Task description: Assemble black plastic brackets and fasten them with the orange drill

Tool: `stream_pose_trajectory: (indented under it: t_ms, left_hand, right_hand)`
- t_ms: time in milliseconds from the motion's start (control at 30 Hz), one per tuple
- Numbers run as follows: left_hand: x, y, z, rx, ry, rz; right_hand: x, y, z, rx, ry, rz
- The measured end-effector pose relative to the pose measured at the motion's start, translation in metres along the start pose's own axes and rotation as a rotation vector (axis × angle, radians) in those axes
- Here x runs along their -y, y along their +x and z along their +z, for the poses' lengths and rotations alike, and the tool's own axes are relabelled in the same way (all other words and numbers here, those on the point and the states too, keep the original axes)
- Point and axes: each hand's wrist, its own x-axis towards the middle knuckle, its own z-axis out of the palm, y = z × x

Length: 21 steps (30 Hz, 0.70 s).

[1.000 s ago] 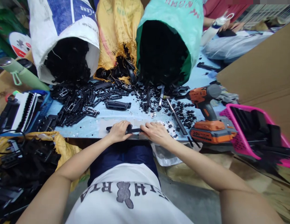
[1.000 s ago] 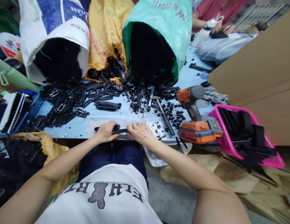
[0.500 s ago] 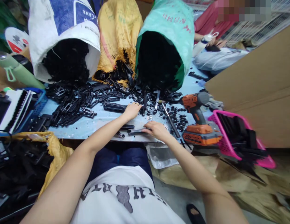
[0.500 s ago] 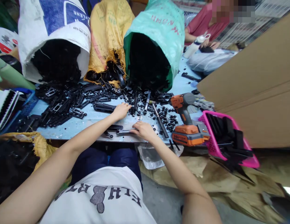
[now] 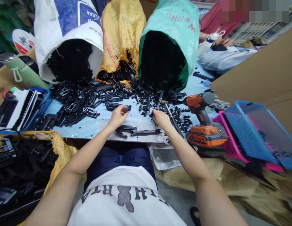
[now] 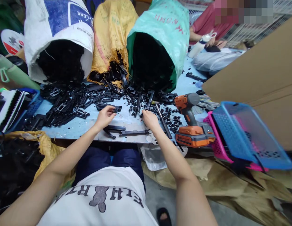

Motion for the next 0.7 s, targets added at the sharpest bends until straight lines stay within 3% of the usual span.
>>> stream_pose_trajectory:
  t_ms: [100,233,400,567,700]
  left_hand:
    - [0.018,-0.040,-0.027,-0.174,-0.418,-0.210]
    - [0.035,-0.074,-0.034,-0.252,-0.506,-0.261]
    - [0.036,-0.080,-0.028,-0.306,-0.222,-0.026]
    - [0.030,-0.084,-0.026,-0.244,0.295,0.266]
    - [0.038,-0.086,-0.027,-0.246,0.516,0.496]
  right_hand:
    - [-0.004,0.000,0.005,-0.025,0.006,-0.058]
    - [-0.003,0.002,0.008,-0.036,-0.002,-0.075]
    - [0.003,-0.007,0.005,-0.160,0.204,-0.073]
    - [0.024,-0.025,0.002,-0.389,0.713,-0.151]
    - [0.054,-0.035,0.003,-0.412,1.017,-0.231]
